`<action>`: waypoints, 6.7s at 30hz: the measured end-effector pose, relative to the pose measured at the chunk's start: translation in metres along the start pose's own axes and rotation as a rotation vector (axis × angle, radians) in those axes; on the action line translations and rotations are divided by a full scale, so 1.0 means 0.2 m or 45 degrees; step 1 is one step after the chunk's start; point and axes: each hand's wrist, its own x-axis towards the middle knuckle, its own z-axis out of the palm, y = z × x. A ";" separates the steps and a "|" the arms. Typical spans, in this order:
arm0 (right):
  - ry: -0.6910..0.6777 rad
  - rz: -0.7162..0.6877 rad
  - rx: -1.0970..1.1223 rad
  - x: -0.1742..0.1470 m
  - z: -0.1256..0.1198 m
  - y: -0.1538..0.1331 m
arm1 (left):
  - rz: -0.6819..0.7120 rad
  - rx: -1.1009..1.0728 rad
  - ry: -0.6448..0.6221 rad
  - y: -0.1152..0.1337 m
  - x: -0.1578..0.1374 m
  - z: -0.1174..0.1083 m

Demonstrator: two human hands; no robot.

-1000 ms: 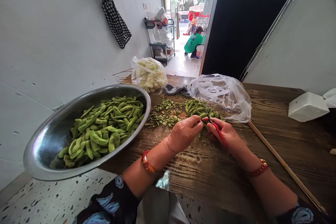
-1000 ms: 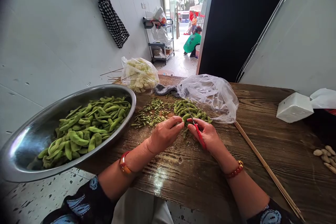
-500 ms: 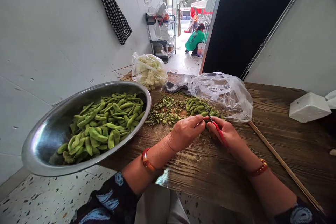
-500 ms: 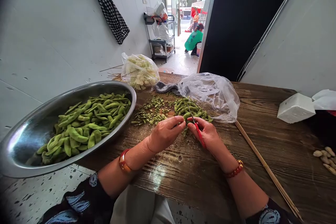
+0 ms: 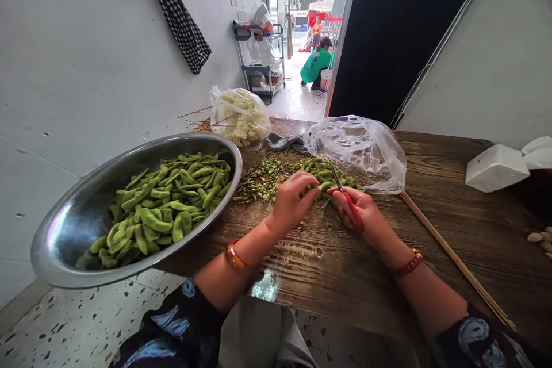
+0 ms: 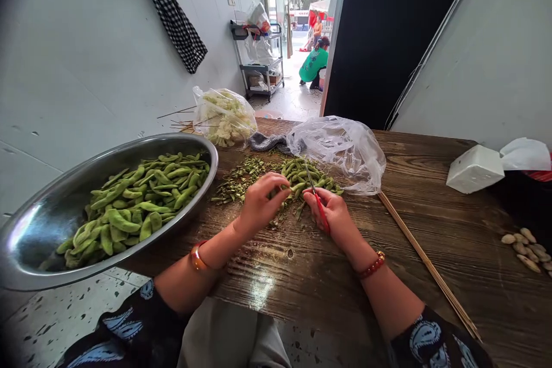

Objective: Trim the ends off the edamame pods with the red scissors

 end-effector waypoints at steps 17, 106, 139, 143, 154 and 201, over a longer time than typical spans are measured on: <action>0.184 -0.149 0.339 0.07 -0.14 0.07 | -0.156 0.458 -0.015 0.22 0.10 -0.23; 0.073 -0.735 -1.107 -0.01 -0.03 0.05 | -0.800 -0.784 -0.435 0.03 0.00 0.03; 0.170 -0.566 -0.905 0.02 -0.05 0.05 | -1.102 -1.443 0.069 -0.04 0.05 -0.02; 0.157 -0.620 -0.910 0.02 -0.04 0.06 | -1.141 -1.444 -0.026 -0.02 0.03 0.01; 0.219 -0.653 -0.983 0.01 -0.04 0.04 | -0.978 -1.133 -0.203 0.00 0.01 0.04; 0.018 -0.458 -0.862 0.01 -0.04 0.02 | -0.896 -0.873 -0.052 -0.06 0.03 0.02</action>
